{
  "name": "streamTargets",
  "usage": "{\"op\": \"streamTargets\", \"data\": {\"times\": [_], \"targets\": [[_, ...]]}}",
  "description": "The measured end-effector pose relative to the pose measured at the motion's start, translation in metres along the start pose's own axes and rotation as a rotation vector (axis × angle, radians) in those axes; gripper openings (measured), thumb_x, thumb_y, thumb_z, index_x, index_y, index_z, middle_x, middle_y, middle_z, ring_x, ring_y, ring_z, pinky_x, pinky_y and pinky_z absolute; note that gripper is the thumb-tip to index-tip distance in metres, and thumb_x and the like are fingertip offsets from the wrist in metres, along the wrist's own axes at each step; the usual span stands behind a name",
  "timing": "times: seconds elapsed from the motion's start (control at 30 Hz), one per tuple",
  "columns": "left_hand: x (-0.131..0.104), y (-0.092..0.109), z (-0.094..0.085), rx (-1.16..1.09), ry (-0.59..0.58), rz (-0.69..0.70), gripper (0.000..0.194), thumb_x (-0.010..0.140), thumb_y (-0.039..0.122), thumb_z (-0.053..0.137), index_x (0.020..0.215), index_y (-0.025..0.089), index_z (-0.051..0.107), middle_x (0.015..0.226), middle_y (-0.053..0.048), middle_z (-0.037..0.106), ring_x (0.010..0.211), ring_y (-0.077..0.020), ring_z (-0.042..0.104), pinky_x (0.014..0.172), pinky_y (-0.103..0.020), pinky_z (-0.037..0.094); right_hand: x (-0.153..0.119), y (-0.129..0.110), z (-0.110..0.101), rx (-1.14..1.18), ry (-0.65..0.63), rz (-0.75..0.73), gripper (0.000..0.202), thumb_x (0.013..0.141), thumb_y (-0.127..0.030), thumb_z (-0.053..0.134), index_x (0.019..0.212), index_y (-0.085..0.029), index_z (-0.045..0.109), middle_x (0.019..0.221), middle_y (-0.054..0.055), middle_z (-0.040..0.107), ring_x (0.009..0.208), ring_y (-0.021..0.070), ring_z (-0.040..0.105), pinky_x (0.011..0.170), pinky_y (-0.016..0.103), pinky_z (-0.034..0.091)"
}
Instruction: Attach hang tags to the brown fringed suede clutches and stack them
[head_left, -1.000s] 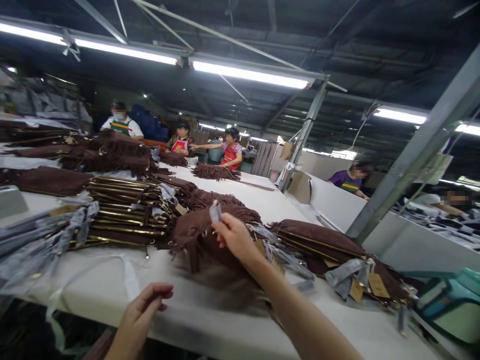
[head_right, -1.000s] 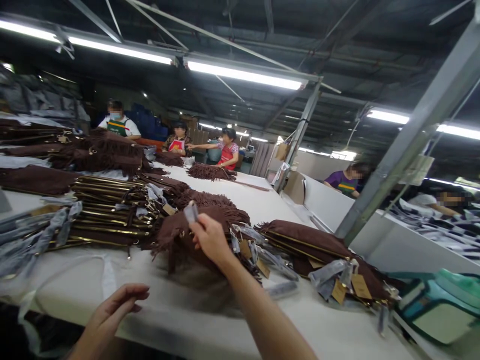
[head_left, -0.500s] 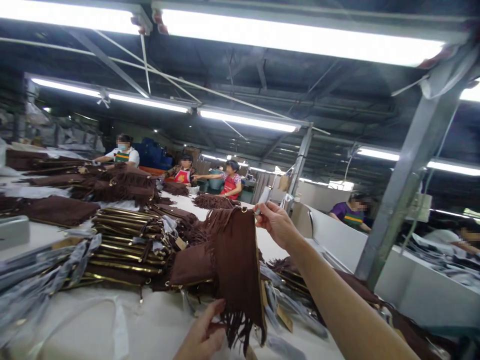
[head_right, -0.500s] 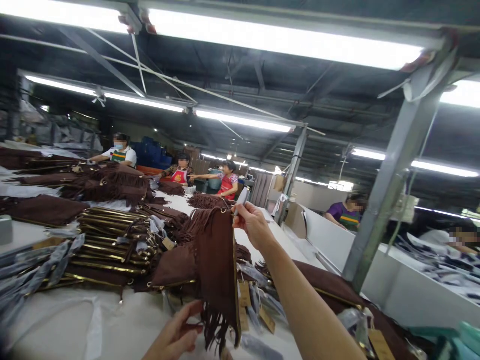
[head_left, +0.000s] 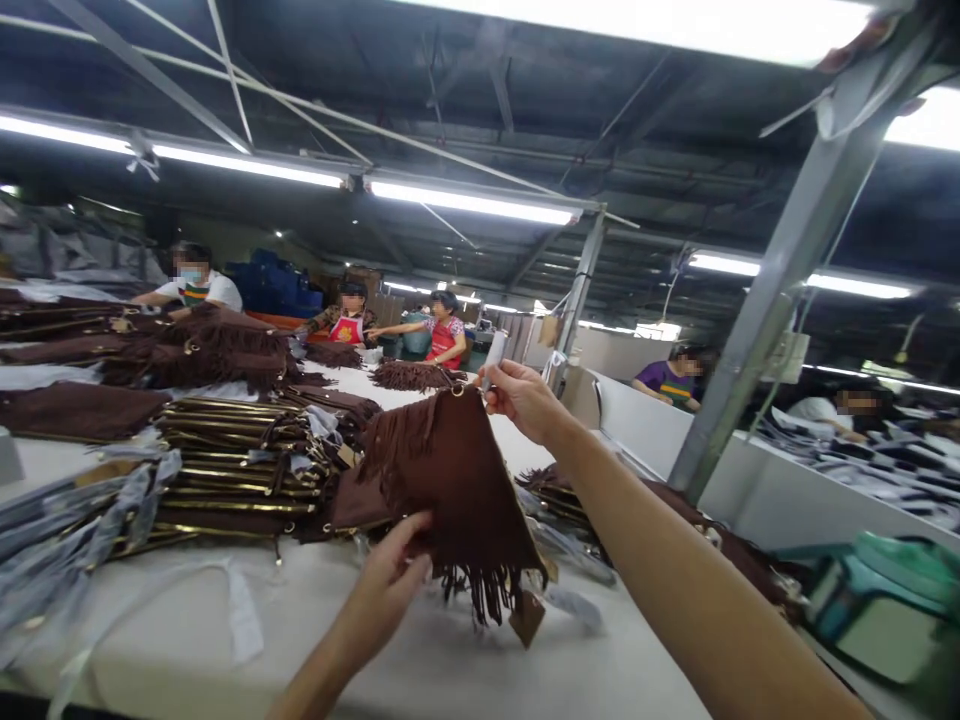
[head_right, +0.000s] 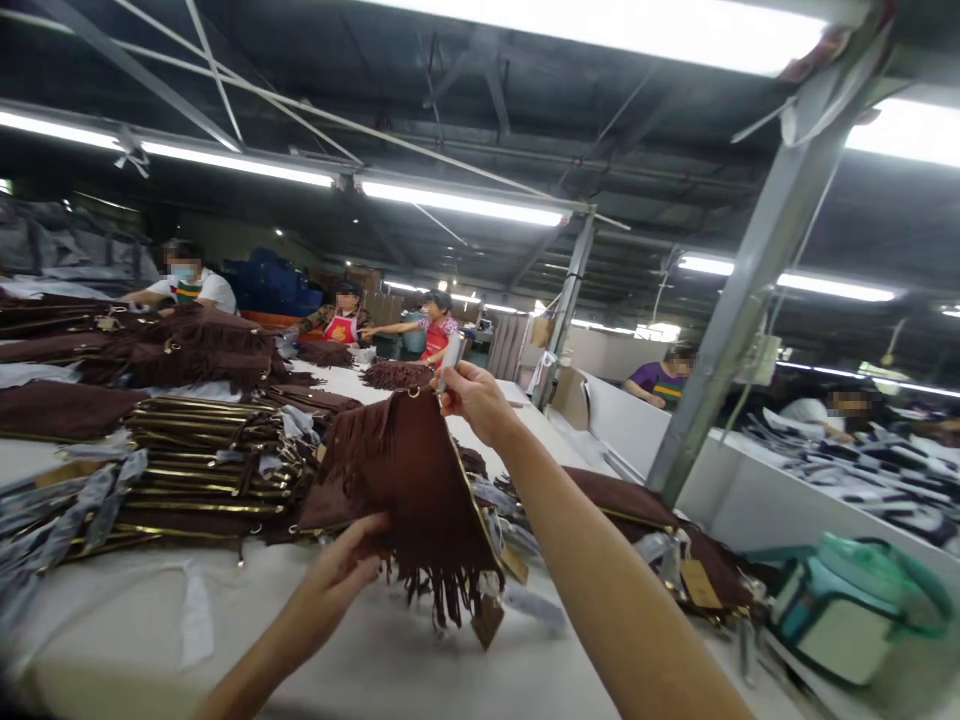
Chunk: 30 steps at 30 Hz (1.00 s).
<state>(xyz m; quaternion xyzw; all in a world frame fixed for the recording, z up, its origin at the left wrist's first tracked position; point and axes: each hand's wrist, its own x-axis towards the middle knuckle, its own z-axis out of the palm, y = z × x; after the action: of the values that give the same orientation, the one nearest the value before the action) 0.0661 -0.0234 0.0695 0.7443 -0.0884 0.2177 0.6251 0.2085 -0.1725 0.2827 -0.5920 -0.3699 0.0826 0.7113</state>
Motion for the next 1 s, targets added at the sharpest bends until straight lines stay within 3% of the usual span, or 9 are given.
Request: {"op": "streamTargets", "data": {"times": [0.17,0.27,0.37,0.5,0.6,0.7,0.83,0.93,1.0], "targets": [[0.020,0.054,-0.016,0.431,0.262,0.422,0.034,0.089,0.020,0.046,0.120,0.020,0.059,0.123,-0.010,0.062,0.113,-0.0245,0.058,0.101,-0.042,0.046,-0.007,0.014,0.008,-0.040,-0.067,0.034,0.043,0.064,-0.053,0.082,0.077,-0.016,0.064,0.075,-0.002,0.063,0.051,0.0053,0.049,0.044,0.018,0.043],[0.040,0.074,-0.021,0.656,0.368,0.555,0.040,0.087,0.017,0.050,0.127,0.019,0.054,0.134,-0.012,0.056,0.127,-0.0281,0.047,0.110,-0.049,0.037,-0.013,0.029,0.018,-0.057,-0.123,0.046,0.042,0.067,-0.054,0.079,0.077,-0.017,0.063,0.073,-0.002,0.062,0.051,0.0057,0.050,0.045,0.018,0.044],[0.060,0.075,-0.024,0.777,0.319,0.511,0.052,0.081,0.016,0.058,0.133,0.017,0.050,0.138,-0.014,0.054,0.131,-0.0318,0.044,0.111,-0.054,0.034,-0.018,0.043,0.029,-0.058,-0.176,0.061,0.040,0.071,-0.054,0.076,0.078,-0.017,0.062,0.070,-0.003,0.060,0.050,0.0061,0.049,0.045,0.019,0.044],[0.075,0.062,-0.030,0.740,0.211,0.350,0.058,0.077,0.014,0.060,0.134,0.015,0.048,0.133,-0.015,0.059,0.122,-0.0310,0.053,0.106,-0.050,0.040,-0.019,0.056,0.037,-0.053,-0.200,0.088,0.037,0.072,-0.052,0.074,0.080,-0.018,0.062,0.074,-0.001,0.061,0.051,0.0067,0.051,0.046,0.019,0.046],[0.076,0.058,-0.035,0.695,0.205,0.260,0.046,0.078,0.018,0.058,0.124,0.018,0.056,0.125,-0.012,0.064,0.114,-0.0293,0.058,0.102,-0.046,0.043,-0.017,0.063,0.038,-0.062,-0.200,0.115,0.034,0.074,-0.049,0.074,0.080,-0.018,0.062,0.074,-0.001,0.062,0.053,0.0078,0.052,0.047,0.020,0.047],[0.075,0.059,-0.040,0.643,0.181,0.188,0.026,0.081,0.026,0.054,0.106,0.021,0.061,0.101,-0.006,0.070,0.094,-0.0260,0.063,0.087,-0.040,0.047,-0.016,0.069,0.036,-0.080,-0.192,0.137,0.031,0.078,-0.048,0.071,0.082,-0.019,0.061,0.076,0.000,0.063,0.056,0.0091,0.054,0.049,0.020,0.047],[0.080,0.056,-0.050,0.501,0.291,0.143,0.016,0.082,0.032,0.051,0.092,0.021,0.059,0.084,-0.001,0.065,0.082,-0.0223,0.059,0.077,-0.033,0.044,-0.022,0.070,0.023,-0.124,-0.213,0.131,0.033,0.080,-0.049,0.070,0.096,-0.021,0.063,0.095,0.002,0.067,0.076,0.0134,0.062,0.061,0.023,0.050],[0.089,0.050,-0.065,0.356,0.402,0.130,0.016,0.080,0.033,0.054,0.089,0.021,0.058,0.081,0.001,0.062,0.078,-0.0197,0.056,0.074,-0.030,0.042,-0.034,0.073,0.001,-0.265,-0.354,0.189,0.048,0.078,-0.048,0.073,0.117,-0.023,0.061,0.111,0.003,0.066,0.098,0.0186,0.060,0.080,0.029,0.050],[0.096,0.047,-0.076,0.261,0.457,0.139,0.017,0.078,0.034,0.057,0.089,0.021,0.058,0.080,0.002,0.061,0.076,-0.0184,0.055,0.074,-0.028,0.042,-0.044,0.082,-0.016,-0.359,-0.443,0.258,0.056,0.073,-0.045,0.076,0.121,-0.022,0.059,0.111,0.002,0.066,0.102,0.0202,0.059,0.086,0.031,0.048]]}}
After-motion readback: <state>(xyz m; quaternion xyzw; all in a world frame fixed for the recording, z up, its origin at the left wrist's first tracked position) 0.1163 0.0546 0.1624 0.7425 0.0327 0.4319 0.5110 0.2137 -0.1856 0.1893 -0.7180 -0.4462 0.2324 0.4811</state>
